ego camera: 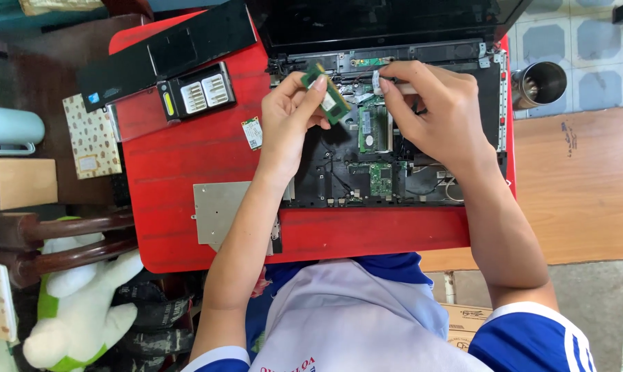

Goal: The person is repairing a laptop by removing RAM modules and using a tool to adjust or secure internal components.

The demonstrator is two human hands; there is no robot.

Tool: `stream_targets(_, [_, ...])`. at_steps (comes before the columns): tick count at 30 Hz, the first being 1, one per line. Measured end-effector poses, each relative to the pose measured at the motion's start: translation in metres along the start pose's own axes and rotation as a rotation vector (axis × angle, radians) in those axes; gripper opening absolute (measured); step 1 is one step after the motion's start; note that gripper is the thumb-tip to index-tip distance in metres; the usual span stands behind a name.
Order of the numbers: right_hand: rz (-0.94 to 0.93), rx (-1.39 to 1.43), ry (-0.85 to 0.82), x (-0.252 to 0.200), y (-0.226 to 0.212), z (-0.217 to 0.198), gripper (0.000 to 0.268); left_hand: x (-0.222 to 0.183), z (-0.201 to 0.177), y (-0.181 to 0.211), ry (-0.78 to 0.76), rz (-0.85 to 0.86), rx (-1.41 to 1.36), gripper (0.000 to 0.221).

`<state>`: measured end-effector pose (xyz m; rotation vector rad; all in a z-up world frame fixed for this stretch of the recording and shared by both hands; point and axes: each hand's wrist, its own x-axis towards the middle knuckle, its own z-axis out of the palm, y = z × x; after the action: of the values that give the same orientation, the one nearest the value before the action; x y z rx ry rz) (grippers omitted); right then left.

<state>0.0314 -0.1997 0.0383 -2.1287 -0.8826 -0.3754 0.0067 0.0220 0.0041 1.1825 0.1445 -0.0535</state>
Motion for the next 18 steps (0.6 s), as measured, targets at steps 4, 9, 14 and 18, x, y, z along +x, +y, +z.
stream_targets(4, [0.039, -0.004, 0.015, 0.0000, -0.0052, 0.0000, 0.003, -0.0020, 0.0004, 0.0030, -0.007, 0.039, 0.140, 0.021])
stream_targets(9, [0.154, 0.032, 0.109, 0.0001, -0.0088, -0.0049, 0.004, -0.0048, 0.0027, 0.0088, -0.088, 0.062, 0.254, 0.021])
stream_targets(14, [0.167, 0.055, 0.096, 0.0002, -0.0050, -0.0018, 0.004, -0.0055, 0.0035, 0.0070, -0.098, 0.112, 0.231, 0.022])
stream_targets(18, [0.135, 0.112, 0.076, -0.0001, -0.0027, 0.0035, 0.002, -0.0069, 0.0066, 0.0095, -0.091, 0.178, 0.188, 0.020])
